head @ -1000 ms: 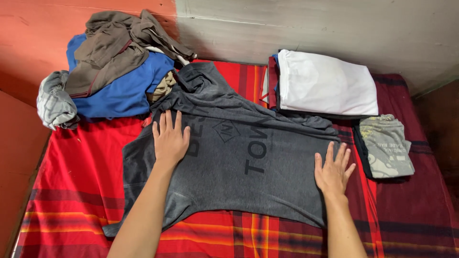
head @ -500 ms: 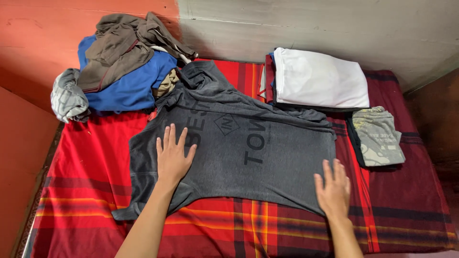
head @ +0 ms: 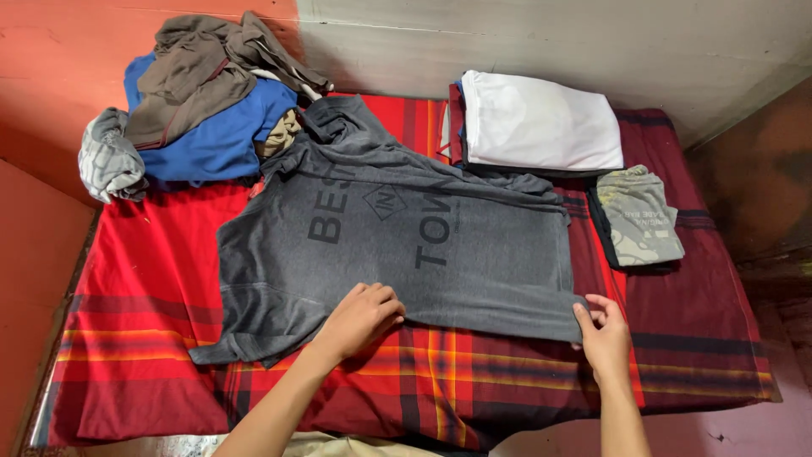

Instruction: The person is folding a grey t-shirt on a bed.

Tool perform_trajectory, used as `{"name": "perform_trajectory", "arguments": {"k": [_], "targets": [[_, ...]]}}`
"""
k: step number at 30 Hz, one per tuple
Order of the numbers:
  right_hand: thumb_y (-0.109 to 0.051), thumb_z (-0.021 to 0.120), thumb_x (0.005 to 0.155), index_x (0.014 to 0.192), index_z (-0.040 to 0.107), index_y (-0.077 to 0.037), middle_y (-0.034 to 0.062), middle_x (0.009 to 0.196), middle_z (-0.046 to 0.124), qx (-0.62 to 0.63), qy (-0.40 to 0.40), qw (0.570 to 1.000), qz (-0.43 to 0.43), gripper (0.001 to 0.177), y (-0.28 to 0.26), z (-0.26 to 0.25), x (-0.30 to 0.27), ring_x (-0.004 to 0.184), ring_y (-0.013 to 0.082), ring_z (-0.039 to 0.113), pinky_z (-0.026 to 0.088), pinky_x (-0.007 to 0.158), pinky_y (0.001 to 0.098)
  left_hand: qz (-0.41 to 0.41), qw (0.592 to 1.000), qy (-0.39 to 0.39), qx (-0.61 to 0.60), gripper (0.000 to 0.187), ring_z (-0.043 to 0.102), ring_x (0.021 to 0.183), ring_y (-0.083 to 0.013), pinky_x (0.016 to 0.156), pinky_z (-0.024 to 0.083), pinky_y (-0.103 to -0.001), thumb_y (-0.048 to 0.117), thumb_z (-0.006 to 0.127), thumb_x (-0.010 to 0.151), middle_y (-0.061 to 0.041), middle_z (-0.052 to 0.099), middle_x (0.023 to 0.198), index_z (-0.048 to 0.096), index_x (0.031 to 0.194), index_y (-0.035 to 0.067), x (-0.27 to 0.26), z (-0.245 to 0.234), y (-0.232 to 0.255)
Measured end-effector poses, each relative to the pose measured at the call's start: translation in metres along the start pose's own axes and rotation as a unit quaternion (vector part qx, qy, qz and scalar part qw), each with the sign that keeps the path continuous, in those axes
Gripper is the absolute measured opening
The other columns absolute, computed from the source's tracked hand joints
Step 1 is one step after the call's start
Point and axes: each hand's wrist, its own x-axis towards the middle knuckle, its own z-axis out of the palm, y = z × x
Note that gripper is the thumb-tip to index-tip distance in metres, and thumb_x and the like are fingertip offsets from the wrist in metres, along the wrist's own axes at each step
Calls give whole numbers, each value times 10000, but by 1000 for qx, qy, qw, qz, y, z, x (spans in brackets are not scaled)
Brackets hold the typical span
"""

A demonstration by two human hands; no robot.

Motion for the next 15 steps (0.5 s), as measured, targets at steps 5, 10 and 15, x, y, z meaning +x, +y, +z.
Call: {"name": "perform_trajectory", "arguments": {"k": [5, 10, 15], "targets": [[-272, 758, 907, 1343, 612, -106, 122, 915, 725, -117, -60, 985, 116, 489, -75, -6, -8, 766, 295, 732, 577, 636, 427, 9, 999, 9, 50, 107, 591, 987, -224, 825, 440, -381, 218, 673, 925, -24, 632, 980, 697, 995, 141, -4, 5, 1], [-391, 756, 902, 1348, 601, -140, 111, 1038, 778, -392, -103, 913, 55, 535, -96, -5, -12, 1034, 348, 709, 551, 899, 497, 40, 994, 16, 101, 197, 580, 974, -242, 815, 449, -390, 262, 665, 894, -30, 625, 986, 707, 1034, 130, -2, 14, 3], [-494, 593, 931, 1478, 505, -191, 163, 1594, 397, -313, -90, 915, -237, 631, -93, 39, -28, 1458, 362, 398, 385, 1150, 541, 58, 974, -14, 217, 276, 602, 989, -218, 790, 490, -356, 155, 645, 856, -31, 606, 1011, 660, 1131, 131, 3, 24, 4]]}}
